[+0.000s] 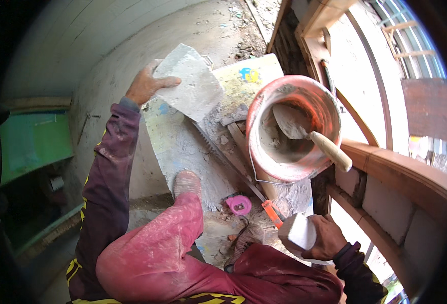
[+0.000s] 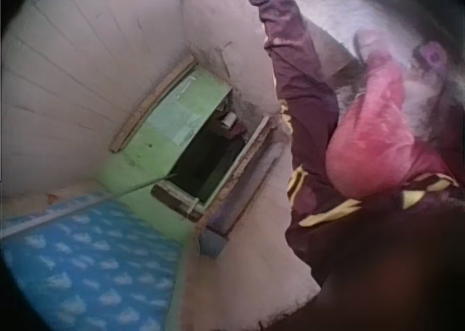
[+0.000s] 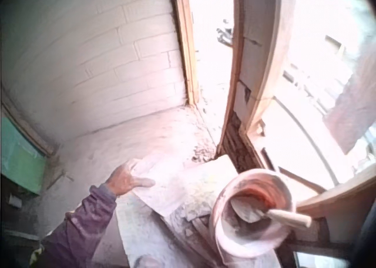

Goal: The person measures a rectangular concrete block with a tape measure, then uses a hand saw to cut it. After sawing, they use a hammer to break the block along the cut line. The person then picks up a piece of wood and places it outside the window frame.

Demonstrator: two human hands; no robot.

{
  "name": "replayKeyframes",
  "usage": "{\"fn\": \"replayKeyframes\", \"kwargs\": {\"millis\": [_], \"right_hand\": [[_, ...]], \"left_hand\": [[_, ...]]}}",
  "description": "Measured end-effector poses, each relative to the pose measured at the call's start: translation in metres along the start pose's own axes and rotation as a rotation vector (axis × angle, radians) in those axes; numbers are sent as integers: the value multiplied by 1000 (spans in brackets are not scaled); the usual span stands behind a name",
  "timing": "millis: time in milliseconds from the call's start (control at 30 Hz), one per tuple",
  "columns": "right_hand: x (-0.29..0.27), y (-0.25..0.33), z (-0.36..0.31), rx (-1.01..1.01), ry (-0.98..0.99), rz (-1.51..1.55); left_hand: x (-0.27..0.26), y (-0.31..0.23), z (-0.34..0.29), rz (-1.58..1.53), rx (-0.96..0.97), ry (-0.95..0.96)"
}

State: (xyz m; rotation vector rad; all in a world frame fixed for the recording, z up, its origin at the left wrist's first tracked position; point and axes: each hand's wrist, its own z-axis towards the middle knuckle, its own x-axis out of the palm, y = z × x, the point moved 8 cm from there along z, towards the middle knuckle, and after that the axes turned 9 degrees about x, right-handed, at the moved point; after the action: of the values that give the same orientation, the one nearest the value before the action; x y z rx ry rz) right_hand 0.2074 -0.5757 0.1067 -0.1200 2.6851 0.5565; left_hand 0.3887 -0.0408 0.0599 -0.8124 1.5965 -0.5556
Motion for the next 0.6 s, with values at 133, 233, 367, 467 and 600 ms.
{"fn": "replayKeyframes", "kwargs": {"millis": [133,233,367,467,600], "right_hand": [[27,-63,-28,122,43,171],[59,-121,-64,324,-41,345],[130,-178,-115,535,-91,407],[191,-198,-144,689,-82,497],[254,-198,-161,831,-71,587]], "left_hand": [[-1,-19,4,-29,104,28],[-7,-21,4,2,132,75],[-21,-17,-6,-36,151,101],[-34,-13,-16,-88,148,80],[-41,-4,-25,-168,113,82]]}}
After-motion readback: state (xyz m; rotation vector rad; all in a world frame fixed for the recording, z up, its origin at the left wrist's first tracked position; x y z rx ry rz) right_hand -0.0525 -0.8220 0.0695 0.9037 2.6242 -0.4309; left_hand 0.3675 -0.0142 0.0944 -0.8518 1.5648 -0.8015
